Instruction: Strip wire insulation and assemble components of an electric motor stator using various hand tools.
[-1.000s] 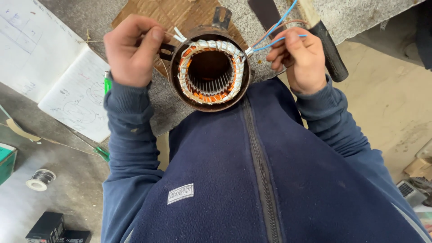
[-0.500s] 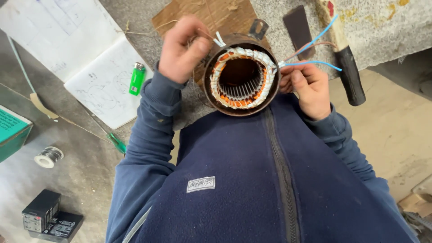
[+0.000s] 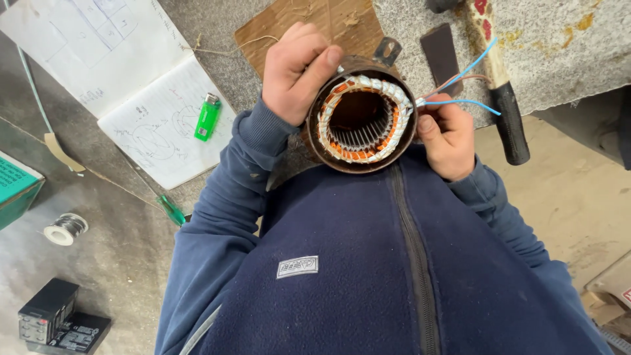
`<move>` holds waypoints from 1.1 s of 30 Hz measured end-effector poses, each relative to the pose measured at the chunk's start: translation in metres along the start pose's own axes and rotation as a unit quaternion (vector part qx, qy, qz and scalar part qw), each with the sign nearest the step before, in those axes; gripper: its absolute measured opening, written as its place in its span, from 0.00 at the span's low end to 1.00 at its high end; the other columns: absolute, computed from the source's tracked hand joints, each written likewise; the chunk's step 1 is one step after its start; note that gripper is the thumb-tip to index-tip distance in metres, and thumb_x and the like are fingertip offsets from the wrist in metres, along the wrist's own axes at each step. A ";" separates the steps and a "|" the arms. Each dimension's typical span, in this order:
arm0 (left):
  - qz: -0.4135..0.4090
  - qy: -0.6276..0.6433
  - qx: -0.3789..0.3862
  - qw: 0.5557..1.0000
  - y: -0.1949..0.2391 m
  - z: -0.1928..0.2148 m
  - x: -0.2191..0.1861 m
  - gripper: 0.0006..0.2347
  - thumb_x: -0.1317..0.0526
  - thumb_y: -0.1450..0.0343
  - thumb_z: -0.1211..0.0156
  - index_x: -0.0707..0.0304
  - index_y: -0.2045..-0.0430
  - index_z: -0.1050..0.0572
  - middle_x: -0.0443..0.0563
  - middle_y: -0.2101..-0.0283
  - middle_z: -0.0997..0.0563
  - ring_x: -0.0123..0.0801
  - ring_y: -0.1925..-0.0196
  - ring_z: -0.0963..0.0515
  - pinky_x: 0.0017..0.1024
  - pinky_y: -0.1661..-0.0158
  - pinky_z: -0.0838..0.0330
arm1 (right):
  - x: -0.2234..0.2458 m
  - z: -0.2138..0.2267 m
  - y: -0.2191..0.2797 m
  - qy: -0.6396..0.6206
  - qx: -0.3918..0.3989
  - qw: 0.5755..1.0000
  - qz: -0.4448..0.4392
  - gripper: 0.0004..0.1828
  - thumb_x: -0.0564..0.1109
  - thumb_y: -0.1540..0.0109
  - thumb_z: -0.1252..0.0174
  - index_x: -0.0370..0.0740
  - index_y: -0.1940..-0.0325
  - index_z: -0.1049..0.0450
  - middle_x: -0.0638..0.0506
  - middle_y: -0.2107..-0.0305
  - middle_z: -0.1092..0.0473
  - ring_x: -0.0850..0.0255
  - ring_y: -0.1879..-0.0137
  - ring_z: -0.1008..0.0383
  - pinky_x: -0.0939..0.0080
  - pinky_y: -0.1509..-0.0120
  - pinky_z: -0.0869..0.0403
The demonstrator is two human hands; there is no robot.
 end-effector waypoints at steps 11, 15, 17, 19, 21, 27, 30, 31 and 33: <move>0.071 0.061 -0.017 0.995 0.019 -0.006 0.016 0.12 0.60 0.17 0.46 0.71 0.67 0.29 0.48 0.66 0.30 0.26 0.67 0.31 0.25 0.63 0.34 | 0.034 0.020 0.006 -0.026 -0.160 0.987 0.015 0.16 0.48 0.21 0.45 0.29 0.50 0.27 0.45 0.70 0.25 0.64 0.67 0.24 0.66 0.61 0.25; 0.165 0.174 -0.035 0.970 0.021 -0.009 0.026 0.13 0.56 0.18 0.46 0.69 0.67 0.27 0.41 0.70 0.28 0.20 0.67 0.33 0.24 0.64 0.37 | 0.092 0.010 0.005 0.290 -0.057 0.899 0.322 0.11 0.42 0.24 0.42 0.28 0.53 0.26 0.43 0.72 0.23 0.53 0.67 0.23 0.55 0.60 0.25; 0.179 0.194 -0.031 0.964 0.022 -0.007 0.028 0.13 0.56 0.18 0.45 0.68 0.68 0.28 0.41 0.71 0.28 0.19 0.68 0.32 0.23 0.65 0.37 | 0.063 0.012 0.013 0.178 -0.104 0.953 0.223 0.13 0.44 0.24 0.44 0.29 0.51 0.25 0.42 0.69 0.23 0.57 0.68 0.23 0.60 0.61 0.25; 0.184 0.216 -0.024 0.959 0.020 -0.006 0.031 0.14 0.56 0.18 0.45 0.67 0.69 0.28 0.41 0.72 0.27 0.19 0.69 0.32 0.22 0.66 0.37 | 0.044 0.014 0.018 0.063 -0.150 0.978 0.127 0.14 0.46 0.24 0.46 0.29 0.49 0.25 0.41 0.66 0.23 0.61 0.69 0.23 0.64 0.63 0.24; 0.208 0.209 -0.025 0.955 0.019 -0.005 0.037 0.13 0.56 0.19 0.45 0.69 0.67 0.26 0.42 0.72 0.26 0.19 0.69 0.30 0.22 0.66 0.35 | 0.041 0.011 0.023 -0.088 -0.189 0.975 0.083 0.16 0.47 0.27 0.48 0.31 0.47 0.24 0.44 0.65 0.23 0.63 0.69 0.24 0.67 0.65 0.25; 0.225 0.242 -0.016 0.944 0.022 -0.003 0.049 0.14 0.55 0.20 0.45 0.70 0.67 0.24 0.45 0.70 0.22 0.22 0.67 0.26 0.23 0.63 0.32 | 0.121 0.005 0.027 0.267 -0.020 0.910 0.318 0.11 0.40 0.28 0.45 0.28 0.48 0.27 0.42 0.66 0.20 0.58 0.70 0.23 0.58 0.64 0.26; 0.214 0.277 -0.012 0.937 0.019 -0.007 0.048 0.12 0.57 0.20 0.43 0.71 0.64 0.22 0.46 0.67 0.22 0.22 0.65 0.27 0.23 0.61 0.32 | 0.123 0.013 0.034 0.252 -0.046 0.922 0.289 0.07 0.39 0.28 0.48 0.33 0.49 0.28 0.43 0.67 0.20 0.59 0.69 0.22 0.60 0.64 0.25; 0.213 0.277 -0.012 0.937 0.018 -0.006 0.045 0.12 0.57 0.20 0.43 0.71 0.64 0.22 0.46 0.67 0.22 0.22 0.65 0.27 0.23 0.61 0.32 | 0.108 0.012 0.040 0.252 -0.045 0.922 0.290 0.07 0.39 0.28 0.48 0.33 0.49 0.28 0.43 0.67 0.20 0.59 0.69 0.22 0.60 0.64 0.25; 0.197 0.246 -0.019 0.949 0.013 -0.004 0.037 0.08 0.60 0.20 0.43 0.67 0.63 0.23 0.47 0.61 0.20 0.23 0.64 0.25 0.22 0.60 0.30 | 0.066 0.039 0.055 0.015 -0.220 0.954 0.203 0.12 0.44 0.22 0.50 0.31 0.49 0.31 0.40 0.67 0.27 0.55 0.67 0.21 0.65 0.69 0.23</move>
Point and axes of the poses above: each hand's wrist, its own y-axis away from the middle knuckle, its own z-axis out of the back of the hand, x = y × z, the point moved 6 cm from there along -y, towards the middle knuckle
